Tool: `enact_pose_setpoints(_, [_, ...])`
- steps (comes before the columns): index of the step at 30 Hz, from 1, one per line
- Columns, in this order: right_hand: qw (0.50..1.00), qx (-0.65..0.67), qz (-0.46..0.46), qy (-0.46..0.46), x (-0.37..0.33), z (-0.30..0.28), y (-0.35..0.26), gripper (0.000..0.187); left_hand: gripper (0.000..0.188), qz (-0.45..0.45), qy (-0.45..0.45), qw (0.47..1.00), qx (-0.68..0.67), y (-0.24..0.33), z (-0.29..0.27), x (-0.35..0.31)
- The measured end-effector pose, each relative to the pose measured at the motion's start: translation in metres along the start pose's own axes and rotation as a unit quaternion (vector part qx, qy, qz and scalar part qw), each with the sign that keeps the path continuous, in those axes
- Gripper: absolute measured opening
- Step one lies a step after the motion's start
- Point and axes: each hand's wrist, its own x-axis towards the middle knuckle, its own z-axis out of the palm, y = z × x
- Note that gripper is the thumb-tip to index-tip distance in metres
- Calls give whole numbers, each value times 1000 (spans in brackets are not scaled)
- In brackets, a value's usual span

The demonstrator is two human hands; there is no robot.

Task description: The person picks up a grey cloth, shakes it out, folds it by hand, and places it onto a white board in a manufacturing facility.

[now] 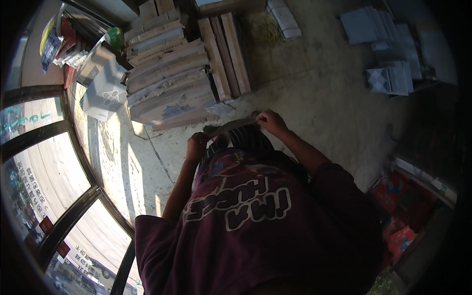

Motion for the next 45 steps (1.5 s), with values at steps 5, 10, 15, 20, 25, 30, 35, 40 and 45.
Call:
enact_pose_setpoints(5, [999,21,-24,-1,5,-26,38,11,11,12,10,999,36,26,33,6])
enact_pose_setpoints(10, [998,-6,-59,-3,8,-70,83,10,10,-38,34,999,-15,57,90,5])
enact_pose_setpoints(15, [999,-10,-49,7,6,-115,107,10,10,-52,35,998,26,93,138,12])
enact_pose_setpoints(20, [998,-9,-60,21,13,-130,123,10,10,-41,43,998,28,124,156,17])
enact_pose_setpoints(25, [999,-1,-48,20,23,-135,123,11,12,-61,45,997,-21,111,161,32])
enact_pose_setpoints(30, [999,-8,-38,21,35,-142,119,11,13,35,36,999,5,102,150,57])
enact_pose_setpoints(35, [998,-22,-50,44,52,-154,99,10,11,33,59,998,-9,104,135,91])
enact_pose_setpoints(40, [997,-7,-55,58,84,-164,86,9,10,24,80,997,6,103,115,132])
enact_pose_setpoints(45, [990,10,-98,96,129,-183,79,10,8,39,119,992,26,122,100,186])
